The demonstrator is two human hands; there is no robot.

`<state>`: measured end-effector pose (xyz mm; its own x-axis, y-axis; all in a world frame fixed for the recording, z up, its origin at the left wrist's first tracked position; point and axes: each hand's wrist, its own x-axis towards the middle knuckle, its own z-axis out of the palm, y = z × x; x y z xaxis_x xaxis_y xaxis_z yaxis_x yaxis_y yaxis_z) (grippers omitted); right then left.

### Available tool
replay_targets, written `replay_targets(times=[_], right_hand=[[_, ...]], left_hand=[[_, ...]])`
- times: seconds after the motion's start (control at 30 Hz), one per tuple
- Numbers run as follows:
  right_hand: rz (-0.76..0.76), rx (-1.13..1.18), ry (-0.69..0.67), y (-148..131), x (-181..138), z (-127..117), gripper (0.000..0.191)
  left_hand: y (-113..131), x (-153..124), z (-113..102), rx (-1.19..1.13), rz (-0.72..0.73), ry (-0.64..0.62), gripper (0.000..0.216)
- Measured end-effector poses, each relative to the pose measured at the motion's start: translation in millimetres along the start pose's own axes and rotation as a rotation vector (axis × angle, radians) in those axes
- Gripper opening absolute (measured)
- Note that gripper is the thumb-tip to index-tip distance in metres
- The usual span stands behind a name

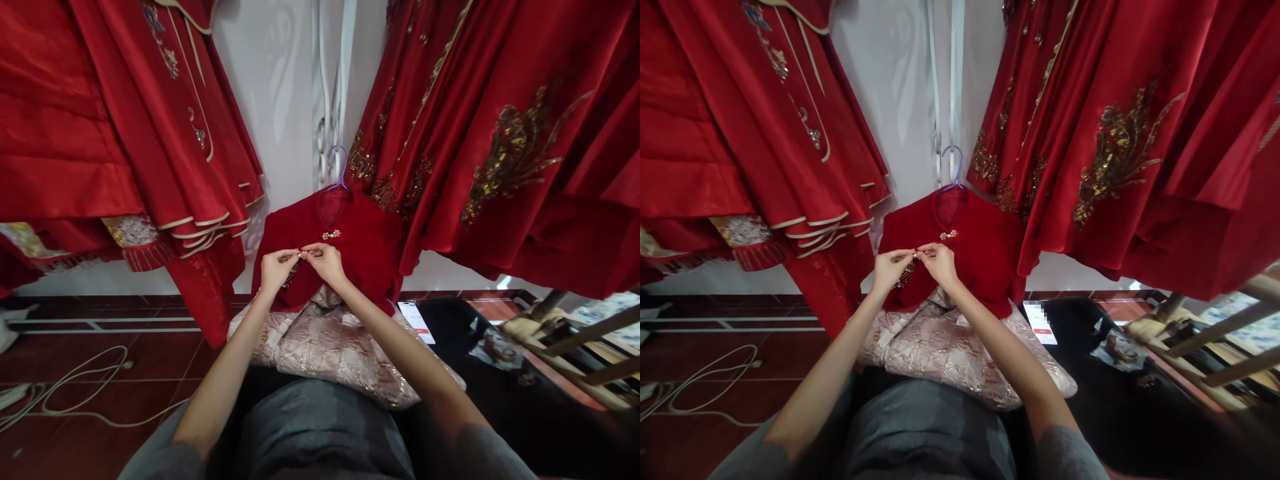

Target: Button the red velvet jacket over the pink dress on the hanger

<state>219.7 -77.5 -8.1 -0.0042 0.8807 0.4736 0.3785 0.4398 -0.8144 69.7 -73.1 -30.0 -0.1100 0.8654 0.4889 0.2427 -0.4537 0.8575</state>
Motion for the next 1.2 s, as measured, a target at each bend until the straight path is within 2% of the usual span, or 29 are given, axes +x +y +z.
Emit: replay_targets(times=[0.13,0.27,0.43,0.57,0.7,0.83,1.0,1.13,1.2], right_hand=[[-0.034,0.022,-0.064,6,-1,-6,0.014],[-0.046,0.100,-0.165,12,-8,-23,0.019],[-0.005,-0.067,-0.248,12,-25,-54,0.017],[0.094,-0.232,-0.342,32,-43,-67,0.012],[0.265,-0.107,-0.312,58,-57,-61,0.018],[0.365,0.119,-0.385,65,-61,-52,0.018],[0.400,0.210,-0.490,63,-62,-51,0.016],[0.392,0.237,-0.498,59,-65,-55,0.023],[0.373,0.296,-0.555,54,-67,-57,0.027]], left_hand=[[-1,1,-3,-0.081,0.025,-0.062,0.026],[-3,-16,-10,-0.105,-0.005,-0.059,0.034],[-7,-54,-22,0.082,-0.027,0.009,0.020],[-3,-75,-26,0.346,0.059,-0.048,0.025],[4,-81,-28,0.479,0.076,-0.035,0.023],[4,-83,-30,0.357,-0.008,-0.054,0.014],[-2,-84,-29,0.212,-0.091,-0.035,0.018],[0,-87,-23,0.147,-0.041,-0.058,0.019],[2,-90,-18,0.134,0.014,-0.113,0.018]])
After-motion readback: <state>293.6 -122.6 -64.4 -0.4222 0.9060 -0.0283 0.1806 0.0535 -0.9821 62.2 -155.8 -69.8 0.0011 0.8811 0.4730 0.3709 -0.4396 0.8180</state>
